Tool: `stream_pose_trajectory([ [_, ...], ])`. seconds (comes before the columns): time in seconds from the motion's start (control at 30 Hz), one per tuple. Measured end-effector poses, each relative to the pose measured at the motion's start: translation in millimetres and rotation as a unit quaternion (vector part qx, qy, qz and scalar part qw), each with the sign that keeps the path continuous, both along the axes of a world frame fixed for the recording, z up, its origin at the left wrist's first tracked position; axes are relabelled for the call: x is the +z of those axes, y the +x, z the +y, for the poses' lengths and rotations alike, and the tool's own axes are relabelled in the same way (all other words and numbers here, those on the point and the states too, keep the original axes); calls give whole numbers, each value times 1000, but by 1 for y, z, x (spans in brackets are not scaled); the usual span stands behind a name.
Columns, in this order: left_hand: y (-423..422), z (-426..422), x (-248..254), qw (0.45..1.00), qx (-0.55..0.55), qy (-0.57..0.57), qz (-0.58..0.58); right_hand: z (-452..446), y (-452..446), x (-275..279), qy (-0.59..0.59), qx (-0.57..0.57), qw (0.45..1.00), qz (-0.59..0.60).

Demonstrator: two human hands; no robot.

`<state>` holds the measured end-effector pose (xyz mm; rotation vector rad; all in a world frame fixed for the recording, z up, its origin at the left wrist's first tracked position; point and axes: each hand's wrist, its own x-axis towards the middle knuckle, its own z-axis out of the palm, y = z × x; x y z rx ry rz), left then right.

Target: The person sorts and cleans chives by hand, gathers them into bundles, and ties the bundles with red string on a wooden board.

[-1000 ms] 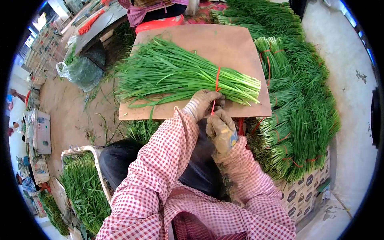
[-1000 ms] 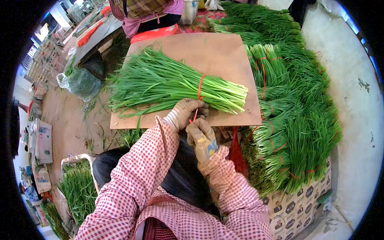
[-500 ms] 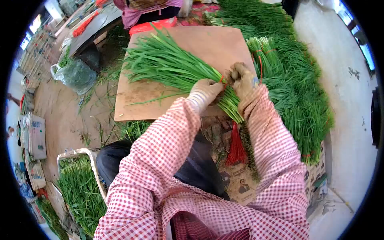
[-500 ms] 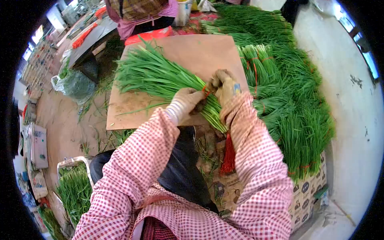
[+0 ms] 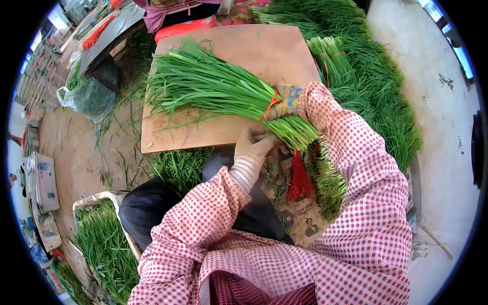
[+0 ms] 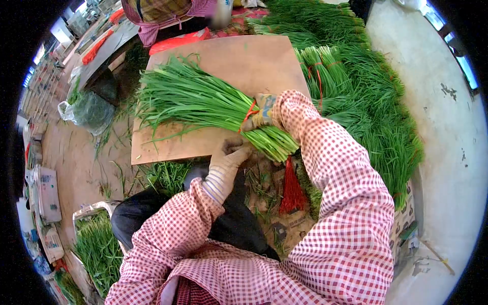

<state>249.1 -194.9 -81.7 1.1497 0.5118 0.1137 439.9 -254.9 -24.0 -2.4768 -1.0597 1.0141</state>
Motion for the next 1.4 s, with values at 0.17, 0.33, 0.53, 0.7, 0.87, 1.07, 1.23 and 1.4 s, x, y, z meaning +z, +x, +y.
stream_pose_trajectory([
  [0.17, -21, 3, -2, 996, 24, -82, 30, -24, -40, -11, 82, -177, 906, 375],
  [0.33, -21, 0, -8, 988, -1, -150, -48, -39, -90, -39, 171, -299, 856, 385],
  [0.53, -39, 3, -4, 995, -40, -40, -80, -50, -132, -19, 383, -249, 798, 393],
  [0.7, 6, 46, 26, 959, -78, 189, -194, -31, -101, 21, 538, -78, 796, 268],
  [0.87, 60, 87, 77, 833, -73, 481, -263, 3, -63, 61, 630, -46, 753, 184],
  [1.07, 102, 115, -3, 899, -106, 387, -175, 31, -31, 48, 616, -54, 778, 107],
  [1.23, 83, 86, 11, 971, -42, 45, -231, 47, -13, 39, 546, -86, 829, 89],
  [1.4, 81, 50, 28, 951, 33, -57, -303, 59, 10, 72, 379, 2, 925, -27],
])
